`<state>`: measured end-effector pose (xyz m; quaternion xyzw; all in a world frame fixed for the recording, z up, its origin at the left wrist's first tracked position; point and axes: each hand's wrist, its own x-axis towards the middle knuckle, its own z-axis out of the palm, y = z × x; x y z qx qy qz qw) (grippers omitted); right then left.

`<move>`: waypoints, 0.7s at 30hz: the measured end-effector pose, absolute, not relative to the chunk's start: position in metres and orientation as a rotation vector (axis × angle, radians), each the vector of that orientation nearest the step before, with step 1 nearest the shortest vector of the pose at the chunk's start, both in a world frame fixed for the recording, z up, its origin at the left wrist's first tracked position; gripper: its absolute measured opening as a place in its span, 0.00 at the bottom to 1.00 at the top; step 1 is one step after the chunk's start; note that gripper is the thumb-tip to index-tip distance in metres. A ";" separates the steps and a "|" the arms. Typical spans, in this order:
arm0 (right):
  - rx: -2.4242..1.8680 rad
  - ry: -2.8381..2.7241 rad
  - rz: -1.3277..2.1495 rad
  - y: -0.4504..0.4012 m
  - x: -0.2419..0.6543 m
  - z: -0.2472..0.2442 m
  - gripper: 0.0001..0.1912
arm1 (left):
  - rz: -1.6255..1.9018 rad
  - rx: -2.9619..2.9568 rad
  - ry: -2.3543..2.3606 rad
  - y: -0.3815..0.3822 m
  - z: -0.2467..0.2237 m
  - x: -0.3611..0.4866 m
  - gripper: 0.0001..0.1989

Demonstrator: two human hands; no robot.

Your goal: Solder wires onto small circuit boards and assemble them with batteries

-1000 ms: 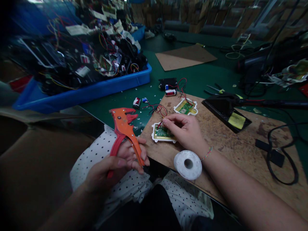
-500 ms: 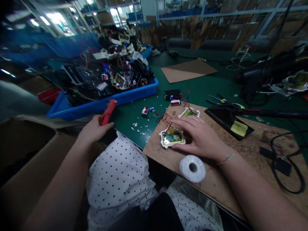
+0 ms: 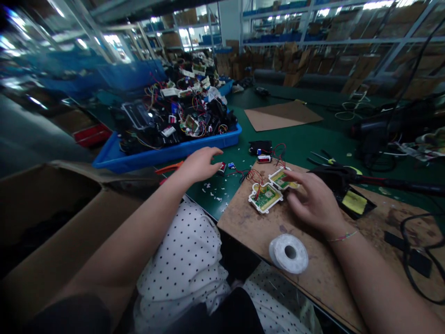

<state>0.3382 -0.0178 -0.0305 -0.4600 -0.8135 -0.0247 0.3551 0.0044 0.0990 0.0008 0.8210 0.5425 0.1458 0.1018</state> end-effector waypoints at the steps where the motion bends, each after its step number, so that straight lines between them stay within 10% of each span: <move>1: -1.189 -2.048 -0.100 -0.019 0.336 -0.030 0.30 | 0.386 2.451 1.570 0.108 -0.002 0.016 0.20; 8: -1.038 -1.987 -0.211 -0.028 0.330 -0.032 0.28 | 0.321 2.521 1.502 0.130 -0.024 0.041 0.16; 21: -1.121 -2.145 0.153 0.004 0.253 0.034 0.24 | 1.216 2.204 1.277 0.020 0.002 0.043 0.07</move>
